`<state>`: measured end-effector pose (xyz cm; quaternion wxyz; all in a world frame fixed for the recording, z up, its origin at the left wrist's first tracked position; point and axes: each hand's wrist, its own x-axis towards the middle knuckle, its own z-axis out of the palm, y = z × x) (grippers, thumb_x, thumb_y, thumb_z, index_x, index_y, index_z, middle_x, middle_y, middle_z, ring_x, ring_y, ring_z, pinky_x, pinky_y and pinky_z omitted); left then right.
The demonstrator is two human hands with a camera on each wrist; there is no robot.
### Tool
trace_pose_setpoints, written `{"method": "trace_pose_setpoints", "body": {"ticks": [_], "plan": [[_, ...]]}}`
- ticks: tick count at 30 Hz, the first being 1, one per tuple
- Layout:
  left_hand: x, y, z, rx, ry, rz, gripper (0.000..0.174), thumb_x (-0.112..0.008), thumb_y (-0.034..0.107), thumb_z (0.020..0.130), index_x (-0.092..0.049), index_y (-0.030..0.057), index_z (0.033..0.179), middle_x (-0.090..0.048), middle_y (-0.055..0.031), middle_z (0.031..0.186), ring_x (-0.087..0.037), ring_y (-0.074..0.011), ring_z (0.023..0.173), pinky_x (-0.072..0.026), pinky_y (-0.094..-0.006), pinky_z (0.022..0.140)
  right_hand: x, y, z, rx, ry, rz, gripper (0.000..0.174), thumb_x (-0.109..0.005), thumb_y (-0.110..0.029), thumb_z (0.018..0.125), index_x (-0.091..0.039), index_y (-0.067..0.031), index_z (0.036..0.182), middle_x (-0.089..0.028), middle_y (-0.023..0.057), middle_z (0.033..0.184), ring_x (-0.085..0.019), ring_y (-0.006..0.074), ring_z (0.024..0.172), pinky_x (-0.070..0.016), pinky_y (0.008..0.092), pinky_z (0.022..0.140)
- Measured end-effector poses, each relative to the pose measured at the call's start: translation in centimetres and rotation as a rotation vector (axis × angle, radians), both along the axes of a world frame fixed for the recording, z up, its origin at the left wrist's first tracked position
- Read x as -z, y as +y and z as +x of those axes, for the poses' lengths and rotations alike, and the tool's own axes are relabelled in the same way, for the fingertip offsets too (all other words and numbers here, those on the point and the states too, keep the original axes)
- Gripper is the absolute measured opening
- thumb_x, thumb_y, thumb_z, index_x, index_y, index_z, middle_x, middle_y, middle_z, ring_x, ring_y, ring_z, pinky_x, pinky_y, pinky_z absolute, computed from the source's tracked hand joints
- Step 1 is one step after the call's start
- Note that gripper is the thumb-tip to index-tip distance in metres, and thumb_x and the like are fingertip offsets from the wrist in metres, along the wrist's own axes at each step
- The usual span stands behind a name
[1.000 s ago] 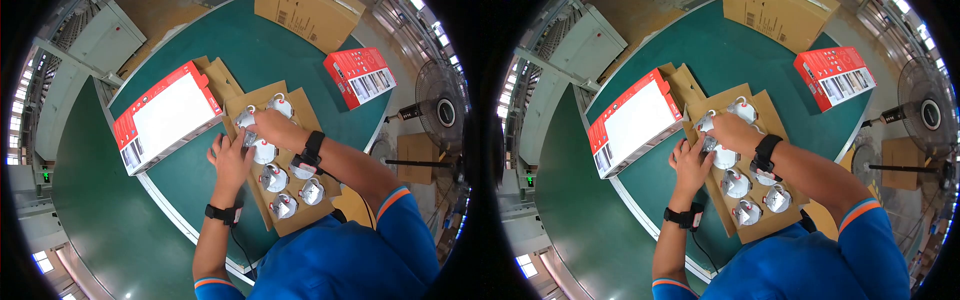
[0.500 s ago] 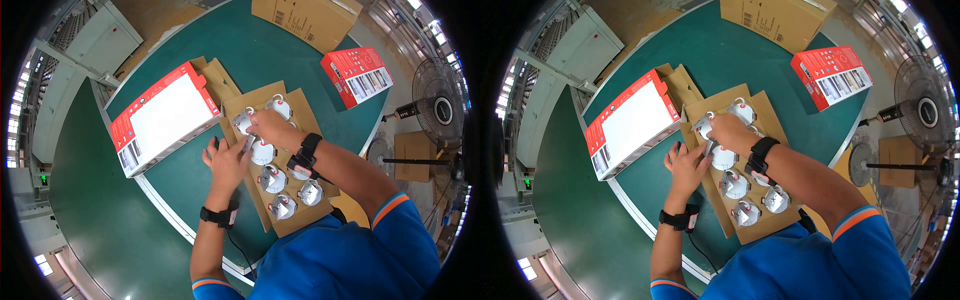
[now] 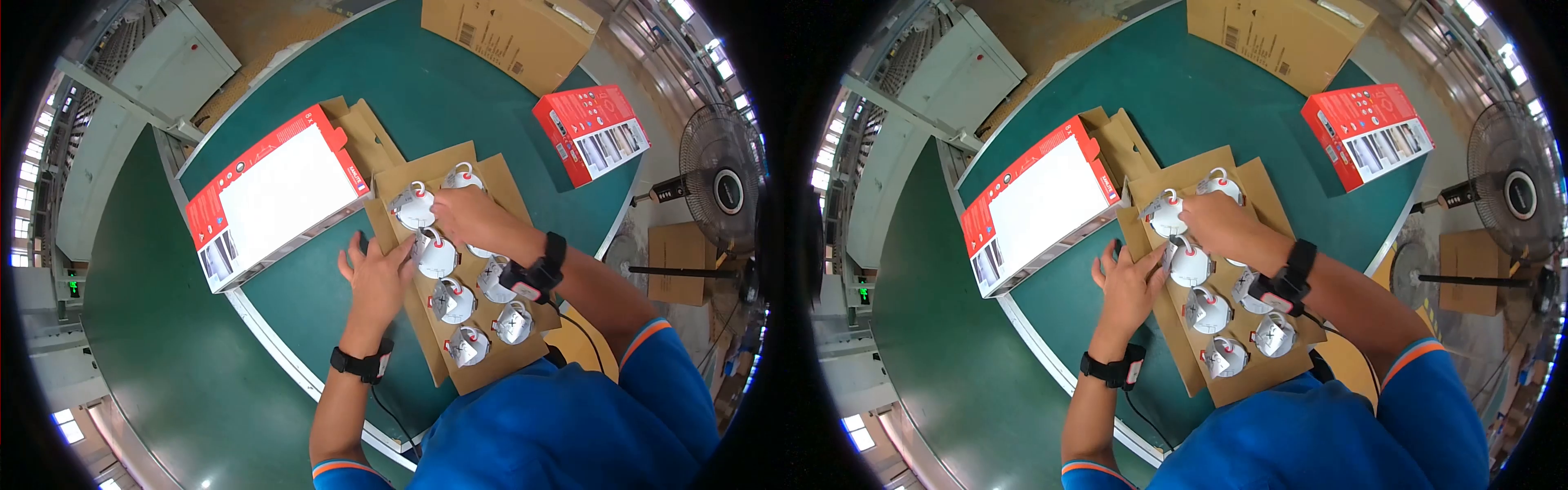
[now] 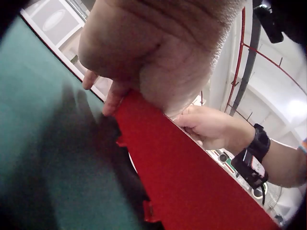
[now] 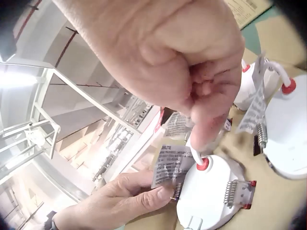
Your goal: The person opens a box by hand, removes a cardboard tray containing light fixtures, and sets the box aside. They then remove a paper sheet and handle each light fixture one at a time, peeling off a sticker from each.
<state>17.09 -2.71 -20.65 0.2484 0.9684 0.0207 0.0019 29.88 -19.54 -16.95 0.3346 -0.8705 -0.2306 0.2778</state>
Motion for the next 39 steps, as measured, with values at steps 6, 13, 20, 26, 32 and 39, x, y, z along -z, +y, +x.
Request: {"method": "trace_pose_setpoints", "body": {"ticks": [6, 13, 20, 26, 32, 39], "plan": [[0.0, -0.1, -0.1, -0.013, 0.018, -0.029, 0.035, -0.067, 0.026, 0.085, -0.066, 0.0206, 0.120, -0.055, -0.0152, 0.119, -0.037, -0.0436, 0.128, -0.0157, -0.0626, 0.104, 0.3, -1.9, -1.9, -0.156, -0.290, -0.028, 0.017, -0.051, -0.008, 0.091, -0.056, 0.0037, 0.080, -0.058, 0.0223, 0.069, -0.060, 0.0386, 0.064, -0.0469, 0.0437, 0.057], [-0.5, -0.8, -2.0, -0.111, -0.168, -0.068, 0.033, -0.068, 0.020, 0.084, -0.066, 0.0146, 0.116, -0.055, -0.0151, 0.121, -0.038, -0.0400, 0.128, -0.0201, -0.0538, 0.105, -0.5, -1.7, -3.2, -0.103, -0.281, -0.004, 0.014, -0.054, -0.007, 0.088, -0.059, 0.0032, 0.080, -0.060, 0.0240, 0.074, -0.059, 0.0415, 0.071, -0.0463, 0.0465, 0.063], [-1.6, -3.0, -6.5, -0.010, -0.199, -0.026, 0.034, -0.063, 0.005, 0.082, -0.064, 0.0092, 0.115, -0.056, -0.0064, 0.124, -0.039, -0.0352, 0.129, -0.0206, -0.0545, 0.105, 1.4, -1.7, -5.1, -0.266, -0.249, -0.091, 0.013, -0.058, -0.010, 0.087, -0.058, 0.0020, 0.080, -0.061, 0.0234, 0.075, -0.060, 0.0420, 0.074, -0.0456, 0.0468, 0.063], [-0.6, -4.0, -6.4, 0.013, -0.159, 0.031, 0.038, -0.060, 0.005, 0.084, -0.060, 0.0062, 0.122, -0.055, -0.0053, 0.129, -0.036, -0.0360, 0.133, -0.0168, -0.0618, 0.107, 1.7, -0.7, -6.0, -0.216, -0.217, -0.134, 0.014, -0.059, -0.010, 0.087, -0.056, 0.0025, 0.080, -0.061, 0.0234, 0.076, -0.060, 0.0421, 0.074, -0.0456, 0.0467, 0.063], [-0.1, -4.1, -6.3, -0.004, -0.155, -0.020, 0.043, -0.061, 0.002, 0.082, -0.060, 0.0083, 0.124, -0.056, -0.0055, 0.130, -0.035, -0.0388, 0.134, -0.0164, -0.0642, 0.106, 1.3, -0.8, -6.1, -0.171, -0.188, -0.066, 0.015, -0.068, -0.010, 0.082, -0.058, 0.0006, 0.079, -0.063, 0.0192, 0.075, -0.062, 0.0368, 0.071, -0.0468, 0.0431, 0.062], [0.1, -3.9, -6.2, 0.014, -0.134, -0.002, 0.041, -0.063, 0.003, 0.082, -0.063, 0.0114, 0.122, -0.056, -0.0047, 0.131, -0.037, -0.0395, 0.132, -0.0210, -0.0657, 0.104, 2.7, -0.7, -6.1, -0.097, -0.184, -0.114, 0.017, -0.074, -0.009, 0.075, -0.059, -0.0002, 0.077, -0.064, 0.0160, 0.071, -0.063, 0.0320, 0.067, -0.0471, 0.0400, 0.060]]}}
